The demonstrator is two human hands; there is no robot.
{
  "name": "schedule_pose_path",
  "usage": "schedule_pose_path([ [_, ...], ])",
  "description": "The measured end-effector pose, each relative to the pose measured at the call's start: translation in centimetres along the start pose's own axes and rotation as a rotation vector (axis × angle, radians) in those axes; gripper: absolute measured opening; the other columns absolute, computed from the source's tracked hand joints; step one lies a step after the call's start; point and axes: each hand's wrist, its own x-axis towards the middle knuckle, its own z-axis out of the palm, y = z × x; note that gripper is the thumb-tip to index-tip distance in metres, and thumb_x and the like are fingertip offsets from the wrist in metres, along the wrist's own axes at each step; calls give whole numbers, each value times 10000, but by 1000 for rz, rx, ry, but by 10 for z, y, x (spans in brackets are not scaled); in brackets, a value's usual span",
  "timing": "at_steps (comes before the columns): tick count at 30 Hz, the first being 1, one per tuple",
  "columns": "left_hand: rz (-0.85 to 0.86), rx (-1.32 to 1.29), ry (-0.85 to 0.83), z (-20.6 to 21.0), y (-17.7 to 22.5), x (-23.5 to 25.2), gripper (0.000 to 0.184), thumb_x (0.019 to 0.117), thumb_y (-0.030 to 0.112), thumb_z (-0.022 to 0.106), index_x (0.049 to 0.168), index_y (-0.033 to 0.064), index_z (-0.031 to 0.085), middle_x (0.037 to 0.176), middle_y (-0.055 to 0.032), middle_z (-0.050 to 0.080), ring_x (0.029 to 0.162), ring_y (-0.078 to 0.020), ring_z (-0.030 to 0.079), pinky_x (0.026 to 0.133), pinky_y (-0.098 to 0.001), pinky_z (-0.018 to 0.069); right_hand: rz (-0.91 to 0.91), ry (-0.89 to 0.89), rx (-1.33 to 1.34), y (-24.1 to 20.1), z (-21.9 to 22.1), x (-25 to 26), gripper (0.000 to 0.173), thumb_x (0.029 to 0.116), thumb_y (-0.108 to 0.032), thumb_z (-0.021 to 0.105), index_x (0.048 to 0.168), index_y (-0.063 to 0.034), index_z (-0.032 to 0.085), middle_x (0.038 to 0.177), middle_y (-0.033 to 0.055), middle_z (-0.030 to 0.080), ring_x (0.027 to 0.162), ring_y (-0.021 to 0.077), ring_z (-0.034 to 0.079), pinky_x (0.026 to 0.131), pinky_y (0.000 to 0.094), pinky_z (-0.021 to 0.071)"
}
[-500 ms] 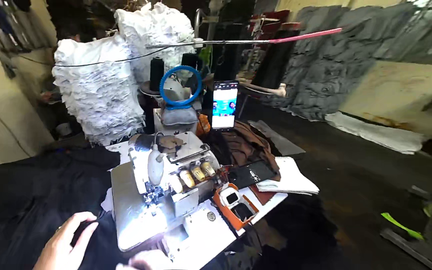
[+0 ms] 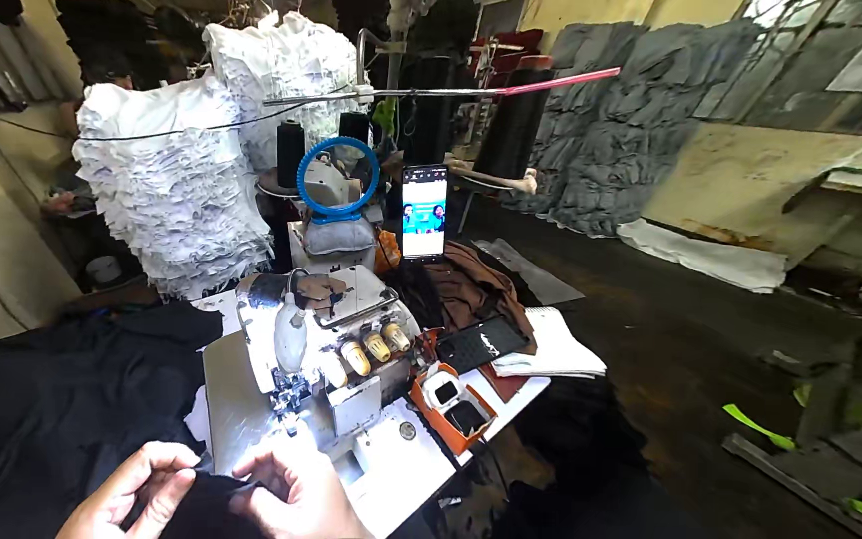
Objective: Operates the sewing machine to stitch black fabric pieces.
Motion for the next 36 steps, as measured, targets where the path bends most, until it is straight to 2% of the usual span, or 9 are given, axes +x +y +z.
schedule_pose_path([
  [3, -27, -69, 23, 0, 3, 3, 105, 957, -2, 602, 1058, -27, 613, 950, 108, 644, 828, 94, 579, 761, -126, 507, 88, 2, 5, 1, -7, 2, 159, 898, 19, 670, 1051, 63, 673, 845, 47, 677, 707, 5, 594, 688, 189, 511],
  [5, -67, -115, 6, 0, 7, 5, 170, 916, -39, 630, 1074, 21, 607, 948, 141, 654, 822, 77, 602, 758, -153, 527, 91, -9, -3, 2, -11, 2, 132, 906, 6, 667, 1028, 55, 672, 864, 50, 676, 726, 16, 604, 703, 198, 519],
  [12, -216, -82, 29, 6, 13, 7, 142, 936, -32, 576, 1054, 46, 586, 897, 148, 630, 803, 74, 597, 755, -150, 518, -45, 42, -72, 7, -17, -9, 112, 897, 46, 656, 973, 84, 728, 920, 137, 721, 830, 76, 676, 793, 226, 553],
  [18, -238, -100, 149, 15, 13, 9, 144, 956, -30, 518, 1048, 76, 552, 868, 166, 604, 780, 82, 577, 735, -141, 502, -212, 95, -226, 10, -31, -12, 153, 922, 37, 647, 1014, 52, 769, 990, 156, 756, 945, 162, 724, 897, 279, 570],
  [21, -218, -92, 156, 14, 15, 11, 132, 961, -15, 520, 1049, 74, 564, 874, 172, 606, 775, 90, 572, 720, -131, 495, -316, 23, -245, -6, -27, -18, 136, 932, 31, 638, 982, 71, 758, 949, 173, 744, 932, 190, 716, 898, 293, 558],
  [24, -208, -116, 18, 19, 25, 7, 110, 957, -2, 562, 1057, 28, 597, 891, 142, 631, 786, 77, 592, 737, -151, 517, -348, -86, -286, -24, -14, -20, 145, 967, 2, 616, 988, 84, 734, 891, 180, 725, 850, 219, 711, 830, 316, 570],
  [29, -254, -302, -24, 30, 29, -5, 153, 991, -5, 530, 1062, 90, 627, 894, 177, 674, 815, 75, 630, 762, -154, 536, -202, 35, -202, -27, -7, -6, 131, 937, 4, 647, 1022, 101, 672, 792, 122, 676, 634, 77, 587, 624, 202, 499],
  [32, -247, -349, -7, 29, 30, -12, 180, 917, 46, 683, 1090, 82, 645, 925, 164, 703, 831, 42, 664, 781, -181, 569, -70, 54, -80, -25, -4, -3, 161, 933, -15, 661, 1065, 70, 625, 776, 48, 654, 626, 13, 571, 611, 180, 496],
  [36, -199, -224, 72, 24, 38, -10, 190, 896, -55, 654, 1025, 84, 640, 887, 173, 678, 782, 64, 635, 740, -162, 554, 6, 12, 53, -30, -2, -5, 140, 975, -20, 603, 1087, 64, 596, 863, 48, 660, 694, -6, 587, 664, 178, 513],
])
